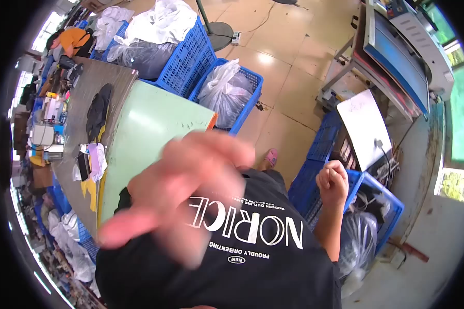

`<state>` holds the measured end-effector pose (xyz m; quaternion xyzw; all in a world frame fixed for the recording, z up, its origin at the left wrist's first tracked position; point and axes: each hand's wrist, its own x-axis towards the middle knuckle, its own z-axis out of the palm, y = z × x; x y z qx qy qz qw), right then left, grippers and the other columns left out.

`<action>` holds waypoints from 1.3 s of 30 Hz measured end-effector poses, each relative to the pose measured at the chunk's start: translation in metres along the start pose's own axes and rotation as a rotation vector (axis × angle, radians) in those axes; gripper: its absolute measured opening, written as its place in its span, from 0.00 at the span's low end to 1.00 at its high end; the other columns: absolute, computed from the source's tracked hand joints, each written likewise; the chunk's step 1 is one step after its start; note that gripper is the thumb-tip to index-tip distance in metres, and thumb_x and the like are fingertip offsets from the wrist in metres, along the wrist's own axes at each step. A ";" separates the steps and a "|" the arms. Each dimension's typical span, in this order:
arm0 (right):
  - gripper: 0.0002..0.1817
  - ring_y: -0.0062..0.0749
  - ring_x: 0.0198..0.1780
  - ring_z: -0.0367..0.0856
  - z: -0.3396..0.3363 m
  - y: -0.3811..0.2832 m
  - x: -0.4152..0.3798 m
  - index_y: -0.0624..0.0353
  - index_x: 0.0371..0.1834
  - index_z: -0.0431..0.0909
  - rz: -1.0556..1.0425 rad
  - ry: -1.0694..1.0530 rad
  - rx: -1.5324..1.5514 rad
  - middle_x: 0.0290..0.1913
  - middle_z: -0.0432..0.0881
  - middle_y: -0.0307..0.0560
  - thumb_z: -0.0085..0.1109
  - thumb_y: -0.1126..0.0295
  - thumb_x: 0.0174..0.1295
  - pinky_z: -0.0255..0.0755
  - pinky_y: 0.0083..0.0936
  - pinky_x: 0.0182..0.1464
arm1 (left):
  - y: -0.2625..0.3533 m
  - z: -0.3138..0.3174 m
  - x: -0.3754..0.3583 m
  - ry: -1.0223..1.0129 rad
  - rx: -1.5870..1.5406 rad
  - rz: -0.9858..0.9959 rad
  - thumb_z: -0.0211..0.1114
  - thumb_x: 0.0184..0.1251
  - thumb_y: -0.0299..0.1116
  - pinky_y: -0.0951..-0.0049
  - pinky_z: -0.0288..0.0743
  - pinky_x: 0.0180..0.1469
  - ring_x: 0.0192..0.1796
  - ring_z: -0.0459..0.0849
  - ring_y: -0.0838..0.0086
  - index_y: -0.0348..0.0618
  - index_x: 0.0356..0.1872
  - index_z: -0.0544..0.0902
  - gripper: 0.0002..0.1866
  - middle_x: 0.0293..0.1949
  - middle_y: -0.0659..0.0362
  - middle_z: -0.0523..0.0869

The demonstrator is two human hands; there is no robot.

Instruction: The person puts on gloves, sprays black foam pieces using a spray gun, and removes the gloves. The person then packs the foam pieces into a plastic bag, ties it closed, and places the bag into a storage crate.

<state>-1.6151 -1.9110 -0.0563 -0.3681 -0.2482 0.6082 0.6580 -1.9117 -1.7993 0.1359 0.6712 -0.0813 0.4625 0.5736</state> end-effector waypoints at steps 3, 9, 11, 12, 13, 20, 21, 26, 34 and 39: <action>0.06 0.17 0.15 0.57 -0.004 -0.017 0.076 0.62 0.40 0.73 0.150 -0.098 0.030 0.17 0.65 0.37 0.49 0.74 0.61 0.52 0.17 0.19 | -0.038 -0.012 0.058 -0.027 0.001 0.327 0.32 0.70 0.63 0.53 0.61 0.59 0.54 0.69 0.56 0.53 0.48 0.83 0.34 0.44 0.57 0.81; 0.06 0.16 0.19 0.60 0.031 -0.035 0.251 0.62 0.38 0.76 0.284 -0.287 -0.073 0.19 0.66 0.34 0.49 0.75 0.62 0.56 0.16 0.24 | -0.130 -0.090 0.145 -0.114 0.184 0.729 0.36 0.71 0.59 0.52 0.63 0.59 0.59 0.69 0.49 0.54 0.49 0.82 0.29 0.50 0.52 0.80; 0.06 0.16 0.22 0.62 0.045 -0.039 0.306 0.62 0.38 0.77 0.345 -0.366 -0.115 0.19 0.66 0.34 0.50 0.76 0.62 0.58 0.17 0.25 | -0.145 -0.109 0.153 -0.011 0.200 0.621 0.33 0.72 0.59 0.52 0.63 0.58 0.58 0.69 0.49 0.55 0.48 0.83 0.31 0.50 0.53 0.80; 0.06 0.16 0.22 0.63 0.048 -0.038 0.335 0.63 0.39 0.77 0.345 -0.412 -0.140 0.20 0.67 0.34 0.52 0.76 0.62 0.58 0.16 0.25 | -0.146 -0.118 0.160 0.044 0.181 0.529 0.32 0.72 0.59 0.51 0.63 0.58 0.58 0.69 0.49 0.55 0.48 0.83 0.31 0.50 0.54 0.80; 0.06 0.16 0.22 0.63 0.052 -0.037 0.364 0.63 0.39 0.77 0.342 -0.432 -0.195 0.20 0.68 0.35 0.51 0.76 0.61 0.57 0.15 0.25 | -0.147 -0.126 0.166 0.097 0.158 0.438 0.31 0.72 0.59 0.51 0.63 0.58 0.58 0.70 0.49 0.56 0.48 0.83 0.31 0.50 0.55 0.80; 0.07 0.14 0.22 0.63 0.035 -0.035 0.588 0.61 0.38 0.78 0.352 -0.235 -0.485 0.23 0.72 0.34 0.54 0.72 0.59 0.58 0.14 0.24 | -0.224 -0.275 0.263 0.162 0.140 0.297 0.40 0.68 0.51 0.60 0.66 0.52 0.48 0.72 0.65 0.52 0.41 0.81 0.22 0.40 0.60 0.80; 0.06 0.14 0.21 0.63 0.017 -0.029 0.615 0.60 0.37 0.78 0.358 -0.076 -0.411 0.22 0.71 0.34 0.55 0.71 0.59 0.58 0.14 0.23 | -0.237 -0.296 0.276 0.178 0.116 0.128 0.43 0.67 0.45 0.63 0.67 0.51 0.47 0.73 0.67 0.49 0.39 0.80 0.18 0.41 0.59 0.80; 0.07 0.18 0.18 0.63 -0.098 0.017 0.719 0.55 0.28 0.75 0.492 0.432 -0.294 0.21 0.71 0.35 0.58 0.65 0.57 0.60 0.17 0.20 | -0.394 -0.379 0.307 0.402 0.193 -0.481 0.59 0.63 0.22 0.79 0.71 0.46 0.45 0.76 0.79 0.38 0.37 0.76 0.03 0.44 0.56 0.79; 0.15 0.23 0.28 0.73 -0.204 0.027 0.832 0.54 0.42 0.74 0.624 0.535 -0.457 0.33 0.75 0.38 0.53 0.56 0.60 0.66 0.22 0.27 | -0.604 -0.516 0.250 0.978 0.658 -0.795 0.62 0.65 0.43 0.68 0.72 0.55 0.57 0.75 0.57 0.35 0.61 0.64 0.30 0.56 0.43 0.73; 0.22 0.28 0.39 0.77 -0.212 -0.015 0.935 0.57 0.50 0.74 0.549 0.444 -0.724 0.43 0.77 0.42 0.51 0.53 0.59 0.69 0.27 0.35 | -0.615 -0.618 0.188 1.422 0.996 -0.908 0.62 0.62 0.46 0.64 0.67 0.59 0.58 0.73 0.55 0.28 0.60 0.66 0.34 0.55 0.41 0.73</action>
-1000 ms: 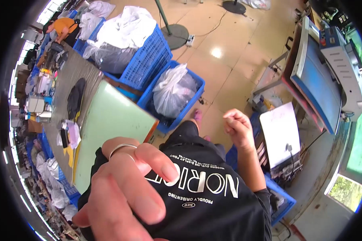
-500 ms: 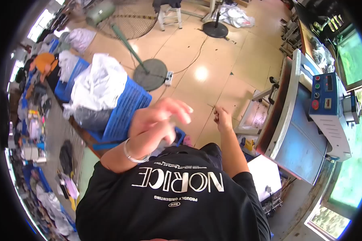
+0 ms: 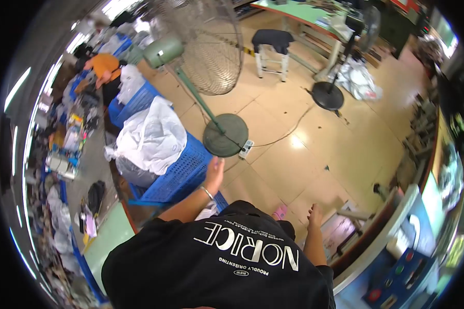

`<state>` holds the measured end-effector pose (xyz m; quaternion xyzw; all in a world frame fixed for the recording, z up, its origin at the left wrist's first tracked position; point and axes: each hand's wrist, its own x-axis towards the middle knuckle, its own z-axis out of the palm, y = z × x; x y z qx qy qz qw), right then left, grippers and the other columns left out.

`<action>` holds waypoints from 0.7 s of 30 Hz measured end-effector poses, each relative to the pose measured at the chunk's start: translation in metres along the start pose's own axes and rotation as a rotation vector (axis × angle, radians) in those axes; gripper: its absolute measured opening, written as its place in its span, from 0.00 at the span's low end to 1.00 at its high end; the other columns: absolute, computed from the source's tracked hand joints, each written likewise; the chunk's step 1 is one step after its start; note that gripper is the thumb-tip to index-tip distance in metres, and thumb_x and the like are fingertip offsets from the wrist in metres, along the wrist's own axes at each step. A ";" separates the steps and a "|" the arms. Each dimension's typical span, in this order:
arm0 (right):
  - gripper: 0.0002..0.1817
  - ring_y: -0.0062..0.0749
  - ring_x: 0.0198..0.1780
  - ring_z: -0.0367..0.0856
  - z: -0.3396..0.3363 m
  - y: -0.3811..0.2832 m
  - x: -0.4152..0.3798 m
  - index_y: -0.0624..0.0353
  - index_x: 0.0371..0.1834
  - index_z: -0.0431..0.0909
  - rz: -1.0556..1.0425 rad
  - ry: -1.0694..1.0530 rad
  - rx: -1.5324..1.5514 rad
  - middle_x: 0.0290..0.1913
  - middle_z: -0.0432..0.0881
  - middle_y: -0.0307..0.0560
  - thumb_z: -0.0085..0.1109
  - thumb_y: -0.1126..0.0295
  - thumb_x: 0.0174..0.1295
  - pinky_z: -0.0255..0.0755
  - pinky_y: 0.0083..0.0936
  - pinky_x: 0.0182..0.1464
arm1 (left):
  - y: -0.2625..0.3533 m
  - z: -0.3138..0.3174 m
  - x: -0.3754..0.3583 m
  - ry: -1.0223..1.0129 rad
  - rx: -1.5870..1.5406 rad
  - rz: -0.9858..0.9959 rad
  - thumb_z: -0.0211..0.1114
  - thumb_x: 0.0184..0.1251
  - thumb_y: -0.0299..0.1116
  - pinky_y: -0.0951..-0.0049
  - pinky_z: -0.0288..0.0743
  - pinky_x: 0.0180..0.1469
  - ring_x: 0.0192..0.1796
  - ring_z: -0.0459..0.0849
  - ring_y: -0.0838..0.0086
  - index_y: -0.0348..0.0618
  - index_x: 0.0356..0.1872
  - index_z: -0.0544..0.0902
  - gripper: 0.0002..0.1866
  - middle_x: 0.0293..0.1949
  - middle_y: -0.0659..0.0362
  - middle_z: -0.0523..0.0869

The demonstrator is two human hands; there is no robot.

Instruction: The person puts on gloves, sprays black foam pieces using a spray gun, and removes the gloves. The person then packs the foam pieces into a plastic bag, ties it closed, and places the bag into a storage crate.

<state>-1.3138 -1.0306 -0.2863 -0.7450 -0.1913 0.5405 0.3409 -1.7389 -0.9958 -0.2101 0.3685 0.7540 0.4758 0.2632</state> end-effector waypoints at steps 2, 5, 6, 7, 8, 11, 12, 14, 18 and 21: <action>0.23 0.29 0.39 0.78 -0.004 -0.030 0.025 0.59 0.51 0.73 -0.021 -0.080 -0.122 0.44 0.78 0.44 0.51 0.54 0.59 0.70 0.27 0.35 | 0.019 -0.028 0.027 0.133 0.069 -0.132 0.65 0.58 0.44 0.64 0.68 0.58 0.56 0.75 0.57 0.27 0.57 0.69 0.33 0.54 0.40 0.74; 0.21 0.31 0.37 0.79 -0.001 -0.071 0.051 0.61 0.52 0.73 0.003 -0.202 -0.247 0.43 0.79 0.48 0.51 0.59 0.60 0.70 0.26 0.33 | -0.021 -0.052 0.092 0.245 0.189 -0.146 0.66 0.55 0.40 0.65 0.73 0.53 0.50 0.81 0.57 0.29 0.54 0.74 0.29 0.49 0.43 0.81; 0.21 0.31 0.36 0.79 0.002 -0.079 0.057 0.61 0.51 0.73 0.023 -0.207 -0.273 0.42 0.80 0.48 0.51 0.59 0.60 0.70 0.26 0.32 | -0.010 -0.059 0.111 0.199 0.209 -0.164 0.66 0.55 0.40 0.66 0.73 0.54 0.52 0.80 0.58 0.29 0.53 0.75 0.28 0.52 0.42 0.80; 0.20 0.30 0.35 0.79 0.006 -0.085 0.064 0.61 0.51 0.73 0.042 -0.209 -0.293 0.41 0.80 0.48 0.51 0.60 0.60 0.70 0.26 0.31 | -0.016 -0.060 0.136 0.158 0.107 -0.157 0.64 0.59 0.36 0.70 0.70 0.58 0.56 0.78 0.64 0.28 0.57 0.72 0.27 0.54 0.45 0.79; 0.19 0.30 0.34 0.79 0.012 -0.091 0.070 0.61 0.51 0.73 0.062 -0.208 -0.310 0.41 0.80 0.48 0.51 0.61 0.60 0.70 0.26 0.31 | -0.003 -0.059 0.157 0.184 0.025 -0.131 0.63 0.60 0.35 0.71 0.70 0.58 0.56 0.78 0.65 0.28 0.57 0.72 0.26 0.54 0.46 0.79; 0.18 0.29 0.29 0.80 0.032 -0.092 0.078 0.63 0.47 0.75 0.102 -0.191 -0.394 0.37 0.82 0.49 0.51 0.62 0.61 0.72 0.25 0.27 | 0.028 -0.043 0.231 0.244 -0.140 -0.032 0.61 0.63 0.34 0.73 0.70 0.58 0.57 0.78 0.67 0.29 0.58 0.70 0.25 0.53 0.46 0.80; 0.18 0.29 0.28 0.81 0.040 -0.088 0.084 0.64 0.46 0.76 0.110 -0.191 -0.426 0.36 0.82 0.49 0.51 0.62 0.61 0.72 0.24 0.25 | 0.028 -0.038 0.263 0.233 -0.144 -0.045 0.61 0.64 0.34 0.73 0.70 0.57 0.57 0.78 0.67 0.28 0.57 0.70 0.24 0.52 0.46 0.80; 0.17 0.29 0.27 0.81 0.057 -0.079 0.086 0.65 0.45 0.77 0.133 -0.201 -0.482 0.34 0.83 0.49 0.51 0.62 0.61 0.73 0.24 0.25 | 0.028 -0.031 0.332 0.245 -0.181 -0.039 0.60 0.64 0.33 0.72 0.70 0.56 0.55 0.79 0.66 0.28 0.56 0.70 0.23 0.52 0.45 0.80; 0.17 0.28 0.26 0.82 0.104 -0.088 0.072 0.65 0.44 0.78 0.121 -0.226 -0.539 0.33 0.83 0.50 0.50 0.62 0.62 0.73 0.23 0.23 | 0.026 -0.022 0.438 0.551 -0.230 0.065 0.60 0.60 0.32 0.65 0.71 0.51 0.48 0.80 0.60 0.28 0.50 0.71 0.21 0.46 0.44 0.80; 0.18 0.29 0.27 0.82 0.140 -0.102 0.059 0.66 0.46 0.77 0.124 -0.235 -0.570 0.34 0.84 0.52 0.50 0.61 0.63 0.73 0.22 0.25 | 0.012 -0.027 0.502 0.755 -0.176 0.200 0.64 0.52 0.33 0.61 0.72 0.49 0.45 0.80 0.54 0.28 0.46 0.71 0.23 0.43 0.44 0.81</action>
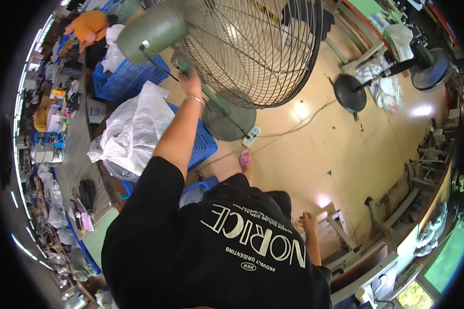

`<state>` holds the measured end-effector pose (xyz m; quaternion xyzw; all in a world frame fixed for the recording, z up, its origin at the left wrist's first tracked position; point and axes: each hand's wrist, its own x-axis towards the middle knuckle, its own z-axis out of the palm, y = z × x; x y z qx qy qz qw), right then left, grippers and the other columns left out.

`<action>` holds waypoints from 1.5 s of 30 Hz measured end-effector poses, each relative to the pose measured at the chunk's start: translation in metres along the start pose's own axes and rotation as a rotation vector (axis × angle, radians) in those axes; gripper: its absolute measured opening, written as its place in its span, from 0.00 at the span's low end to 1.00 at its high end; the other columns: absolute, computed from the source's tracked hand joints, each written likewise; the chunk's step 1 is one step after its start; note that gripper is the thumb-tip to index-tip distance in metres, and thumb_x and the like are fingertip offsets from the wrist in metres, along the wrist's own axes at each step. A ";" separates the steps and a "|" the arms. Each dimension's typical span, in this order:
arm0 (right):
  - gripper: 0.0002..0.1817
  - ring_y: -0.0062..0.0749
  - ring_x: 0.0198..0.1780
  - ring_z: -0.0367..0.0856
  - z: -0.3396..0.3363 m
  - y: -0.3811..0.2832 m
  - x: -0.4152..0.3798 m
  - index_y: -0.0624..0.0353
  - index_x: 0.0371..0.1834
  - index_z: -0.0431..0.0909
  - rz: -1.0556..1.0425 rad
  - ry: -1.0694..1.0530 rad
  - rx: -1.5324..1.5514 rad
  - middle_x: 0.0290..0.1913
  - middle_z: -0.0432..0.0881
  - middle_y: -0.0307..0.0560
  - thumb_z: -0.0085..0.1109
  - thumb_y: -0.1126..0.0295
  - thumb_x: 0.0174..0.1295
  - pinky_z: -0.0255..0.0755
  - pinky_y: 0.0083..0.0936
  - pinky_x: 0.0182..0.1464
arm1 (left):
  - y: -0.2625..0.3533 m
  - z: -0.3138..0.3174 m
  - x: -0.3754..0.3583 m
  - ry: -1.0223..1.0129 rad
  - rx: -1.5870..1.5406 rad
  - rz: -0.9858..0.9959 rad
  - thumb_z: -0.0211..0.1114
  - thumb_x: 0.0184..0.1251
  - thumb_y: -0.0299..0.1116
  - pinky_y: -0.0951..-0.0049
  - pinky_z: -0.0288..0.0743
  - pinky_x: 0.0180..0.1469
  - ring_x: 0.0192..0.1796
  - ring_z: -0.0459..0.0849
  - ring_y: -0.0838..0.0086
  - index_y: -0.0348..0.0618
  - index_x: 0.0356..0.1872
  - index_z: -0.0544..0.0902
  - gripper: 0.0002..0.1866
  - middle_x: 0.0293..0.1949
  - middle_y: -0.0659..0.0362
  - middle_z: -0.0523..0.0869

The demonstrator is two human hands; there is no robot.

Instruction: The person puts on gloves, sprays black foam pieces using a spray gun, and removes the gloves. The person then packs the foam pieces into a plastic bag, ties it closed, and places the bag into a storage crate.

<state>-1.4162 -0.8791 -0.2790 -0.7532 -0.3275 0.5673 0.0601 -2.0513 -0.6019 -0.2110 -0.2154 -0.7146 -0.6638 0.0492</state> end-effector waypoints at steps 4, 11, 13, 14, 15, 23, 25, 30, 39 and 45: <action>0.19 0.30 0.28 0.82 0.009 -0.031 -0.013 0.66 0.46 0.77 0.001 -0.042 -0.070 0.35 0.83 0.52 0.50 0.61 0.63 0.73 0.23 0.27 | 0.000 0.011 0.027 0.027 0.169 -0.088 0.68 0.48 0.31 0.62 0.75 0.45 0.39 0.83 0.56 0.28 0.44 0.74 0.23 0.37 0.45 0.83; 0.19 0.29 0.27 0.81 -0.015 -0.052 0.020 0.66 0.46 0.77 -0.163 -0.081 -0.189 0.33 0.83 0.50 0.50 0.61 0.63 0.72 0.22 0.26 | -0.004 0.010 0.038 -0.034 0.156 -0.169 0.69 0.47 0.29 0.67 0.75 0.36 0.31 0.83 0.68 0.36 0.29 0.81 0.10 0.29 0.56 0.86; 0.19 0.29 0.28 0.81 -0.022 -0.061 0.034 0.66 0.47 0.76 -0.072 -0.059 -0.077 0.33 0.83 0.51 0.50 0.60 0.63 0.73 0.22 0.26 | 0.005 0.010 0.036 -0.050 0.083 -0.179 0.69 0.47 0.29 0.66 0.74 0.35 0.30 0.82 0.72 0.36 0.22 0.81 0.07 0.27 0.59 0.86; 0.19 0.29 0.28 0.81 -0.025 -0.071 0.037 0.66 0.47 0.76 0.029 -0.036 0.014 0.33 0.83 0.51 0.50 0.60 0.63 0.73 0.22 0.27 | 0.004 0.010 0.037 -0.042 0.111 -0.149 0.69 0.47 0.29 0.66 0.74 0.35 0.30 0.81 0.72 0.36 0.22 0.80 0.07 0.27 0.59 0.85; 0.19 0.29 0.28 0.81 -0.030 -0.068 0.041 0.67 0.47 0.76 -0.054 -0.043 -0.064 0.33 0.83 0.51 0.50 0.60 0.63 0.73 0.23 0.27 | 0.002 0.008 0.037 -0.035 0.144 -0.123 0.69 0.47 0.29 0.66 0.74 0.35 0.29 0.81 0.72 0.35 0.22 0.80 0.08 0.27 0.59 0.85; 0.19 0.30 0.29 0.82 -0.028 -0.083 0.025 0.68 0.46 0.75 0.007 -0.063 -0.197 0.34 0.83 0.52 0.49 0.61 0.64 0.74 0.24 0.27 | 0.002 0.004 0.044 -0.143 -0.103 -0.213 0.68 0.49 0.26 0.72 0.73 0.35 0.31 0.78 0.78 0.36 0.27 0.81 0.06 0.30 0.63 0.84; 0.19 0.31 0.29 0.82 -0.018 -0.084 0.017 0.68 0.47 0.75 0.053 -0.051 -0.189 0.34 0.83 0.52 0.49 0.61 0.64 0.74 0.25 0.27 | -0.005 0.003 0.051 -0.178 -0.129 -0.226 0.67 0.50 0.24 0.73 0.72 0.34 0.30 0.76 0.80 0.36 0.26 0.81 0.04 0.29 0.65 0.83; 0.19 0.32 0.30 0.82 0.001 -0.063 0.012 0.68 0.47 0.75 -0.033 -0.102 -0.288 0.36 0.83 0.53 0.49 0.61 0.64 0.74 0.25 0.28 | -0.007 0.005 0.075 -0.260 -0.155 -0.194 0.68 0.49 0.23 0.75 0.69 0.33 0.29 0.74 0.81 0.38 0.25 0.80 0.04 0.28 0.67 0.81; 0.19 0.30 0.26 0.81 0.080 -0.066 -0.023 0.66 0.47 0.77 0.095 -0.017 -0.095 0.31 0.84 0.50 0.50 0.61 0.63 0.73 0.24 0.25 | -0.025 0.010 0.142 -0.400 -0.112 -0.275 0.70 0.46 0.25 0.74 0.70 0.34 0.29 0.75 0.79 0.38 0.26 0.81 0.07 0.28 0.65 0.81; 0.18 0.33 0.27 0.83 0.144 -0.043 -0.050 0.67 0.44 0.78 0.127 0.052 0.032 0.32 0.84 0.52 0.49 0.62 0.62 0.76 0.28 0.26 | -0.109 0.014 0.210 -0.672 -0.135 -0.161 0.70 0.50 0.28 0.72 0.74 0.44 0.41 0.79 0.75 0.37 0.42 0.80 0.16 0.42 0.59 0.83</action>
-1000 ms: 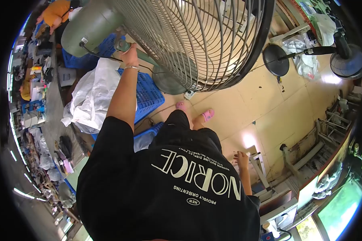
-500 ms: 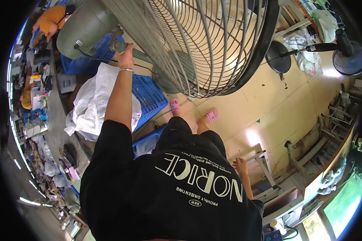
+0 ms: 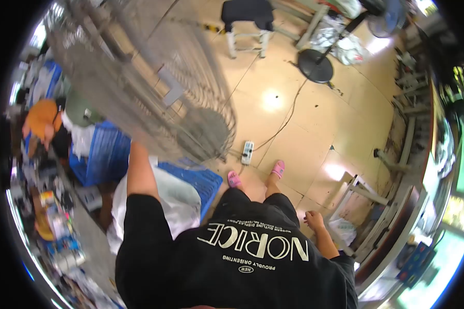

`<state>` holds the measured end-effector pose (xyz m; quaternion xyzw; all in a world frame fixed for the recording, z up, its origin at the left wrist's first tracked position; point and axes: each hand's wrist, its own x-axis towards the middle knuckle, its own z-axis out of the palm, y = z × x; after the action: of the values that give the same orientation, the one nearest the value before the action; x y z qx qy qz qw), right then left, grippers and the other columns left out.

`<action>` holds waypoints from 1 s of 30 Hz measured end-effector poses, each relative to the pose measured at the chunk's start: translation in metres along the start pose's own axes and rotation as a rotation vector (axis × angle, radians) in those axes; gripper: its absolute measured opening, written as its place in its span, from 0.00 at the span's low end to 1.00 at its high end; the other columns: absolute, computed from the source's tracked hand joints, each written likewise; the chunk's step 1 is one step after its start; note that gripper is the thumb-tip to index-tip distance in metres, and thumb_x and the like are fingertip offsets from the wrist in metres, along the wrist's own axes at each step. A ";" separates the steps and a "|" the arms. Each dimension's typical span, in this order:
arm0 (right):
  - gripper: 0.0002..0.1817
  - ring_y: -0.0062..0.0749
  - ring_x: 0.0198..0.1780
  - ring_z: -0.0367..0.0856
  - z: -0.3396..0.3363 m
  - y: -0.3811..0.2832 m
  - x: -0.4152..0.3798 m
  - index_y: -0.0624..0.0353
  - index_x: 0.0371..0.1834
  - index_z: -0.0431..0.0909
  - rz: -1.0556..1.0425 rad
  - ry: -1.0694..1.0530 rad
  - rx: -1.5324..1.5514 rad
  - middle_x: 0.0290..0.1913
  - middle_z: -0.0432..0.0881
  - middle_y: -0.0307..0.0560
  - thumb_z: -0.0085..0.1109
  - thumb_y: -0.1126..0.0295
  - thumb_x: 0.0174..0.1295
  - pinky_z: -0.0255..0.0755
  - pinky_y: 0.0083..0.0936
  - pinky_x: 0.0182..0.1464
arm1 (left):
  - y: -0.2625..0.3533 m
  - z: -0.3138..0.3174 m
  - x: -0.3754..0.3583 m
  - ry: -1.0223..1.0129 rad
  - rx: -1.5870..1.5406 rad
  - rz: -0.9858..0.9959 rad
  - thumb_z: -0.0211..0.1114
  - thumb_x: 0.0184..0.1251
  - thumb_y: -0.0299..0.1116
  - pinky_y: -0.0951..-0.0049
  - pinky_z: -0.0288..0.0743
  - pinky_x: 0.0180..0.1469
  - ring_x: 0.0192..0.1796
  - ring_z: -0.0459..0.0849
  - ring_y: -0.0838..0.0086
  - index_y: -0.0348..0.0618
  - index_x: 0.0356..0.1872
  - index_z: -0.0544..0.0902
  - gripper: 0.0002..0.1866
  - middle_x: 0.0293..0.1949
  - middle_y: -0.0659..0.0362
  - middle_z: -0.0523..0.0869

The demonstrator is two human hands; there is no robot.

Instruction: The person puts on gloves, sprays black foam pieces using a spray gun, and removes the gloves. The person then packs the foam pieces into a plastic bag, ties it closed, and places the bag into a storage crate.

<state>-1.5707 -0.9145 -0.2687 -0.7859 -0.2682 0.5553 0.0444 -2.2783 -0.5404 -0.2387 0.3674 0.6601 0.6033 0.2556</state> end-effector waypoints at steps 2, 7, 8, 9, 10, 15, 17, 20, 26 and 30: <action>0.17 0.29 0.26 0.82 0.018 0.007 -0.013 0.66 0.38 0.80 0.010 0.039 -0.009 0.28 0.83 0.50 0.49 0.63 0.58 0.75 0.26 0.26 | -0.020 -0.015 0.018 -0.079 -0.007 0.074 0.69 0.51 0.27 0.70 0.74 0.47 0.44 0.79 0.74 0.38 0.45 0.79 0.18 0.46 0.58 0.82; 0.18 0.33 0.26 0.83 0.045 0.014 -0.037 0.67 0.35 0.80 0.024 0.073 -0.032 0.28 0.84 0.49 0.49 0.62 0.56 0.77 0.28 0.33 | 0.004 -0.016 0.016 -0.093 0.105 0.006 0.68 0.52 0.28 0.70 0.74 0.46 0.44 0.79 0.73 0.38 0.45 0.79 0.17 0.45 0.57 0.82; 0.18 0.32 0.26 0.83 0.049 0.012 -0.041 0.67 0.35 0.81 0.018 0.078 -0.037 0.28 0.84 0.49 0.49 0.62 0.57 0.77 0.28 0.33 | 0.009 -0.014 0.014 -0.093 0.131 -0.005 0.68 0.52 0.28 0.70 0.74 0.46 0.44 0.79 0.73 0.38 0.45 0.79 0.17 0.45 0.57 0.82; 0.18 0.32 0.26 0.83 0.051 0.010 -0.046 0.67 0.36 0.81 0.014 0.083 -0.047 0.28 0.84 0.49 0.49 0.62 0.57 0.77 0.28 0.34 | 0.013 -0.014 0.012 -0.093 0.152 -0.013 0.68 0.52 0.28 0.70 0.74 0.46 0.44 0.79 0.73 0.38 0.45 0.79 0.17 0.45 0.57 0.82; 0.18 0.32 0.26 0.84 0.053 0.009 -0.051 0.67 0.36 0.81 0.011 0.088 -0.059 0.28 0.84 0.49 0.49 0.62 0.57 0.77 0.28 0.34 | 0.016 -0.014 0.009 -0.088 0.178 -0.019 0.68 0.52 0.28 0.70 0.74 0.46 0.43 0.79 0.73 0.38 0.45 0.79 0.17 0.45 0.57 0.82; 0.18 0.31 0.27 0.84 0.060 0.011 -0.062 0.66 0.37 0.82 0.048 0.134 -0.051 0.27 0.84 0.48 0.50 0.62 0.56 0.78 0.27 0.35 | 0.026 -0.013 -0.003 -0.072 0.266 -0.032 0.67 0.52 0.28 0.70 0.75 0.46 0.43 0.79 0.73 0.38 0.44 0.79 0.16 0.44 0.57 0.82; 0.18 0.31 0.27 0.84 0.059 0.014 -0.064 0.66 0.38 0.82 0.062 0.144 -0.069 0.28 0.84 0.48 0.50 0.62 0.55 0.78 0.26 0.36 | 0.028 -0.010 -0.004 -0.076 0.282 -0.035 0.67 0.53 0.28 0.70 0.75 0.46 0.43 0.79 0.73 0.38 0.44 0.79 0.16 0.44 0.57 0.82; 0.18 0.31 0.28 0.84 0.058 0.015 -0.063 0.66 0.38 0.82 0.057 0.137 -0.105 0.27 0.84 0.48 0.51 0.61 0.55 0.78 0.26 0.36 | 0.030 -0.010 -0.008 -0.074 0.312 -0.038 0.67 0.53 0.28 0.69 0.75 0.45 0.43 0.79 0.72 0.38 0.44 0.79 0.16 0.44 0.57 0.82; 0.18 0.32 0.28 0.84 0.061 -0.009 -0.052 0.65 0.37 0.82 0.003 0.125 -0.095 0.27 0.84 0.49 0.51 0.62 0.55 0.77 0.26 0.36 | 0.030 -0.013 -0.010 -0.085 0.331 -0.042 0.66 0.53 0.29 0.69 0.75 0.45 0.42 0.79 0.72 0.38 0.43 0.79 0.15 0.43 0.57 0.82; 0.18 0.31 0.28 0.84 0.067 -0.037 -0.038 0.65 0.37 0.82 -0.058 0.102 -0.101 0.28 0.85 0.49 0.50 0.62 0.55 0.77 0.27 0.38 | 0.032 -0.017 -0.011 -0.083 0.334 -0.038 0.65 0.54 0.29 0.69 0.75 0.45 0.42 0.79 0.71 0.39 0.43 0.79 0.14 0.43 0.56 0.82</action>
<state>-1.6532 -0.9164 -0.2482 -0.8064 -0.3160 0.4987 0.0345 -2.2794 -0.5592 -0.2056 0.4167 0.7469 0.4647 0.2293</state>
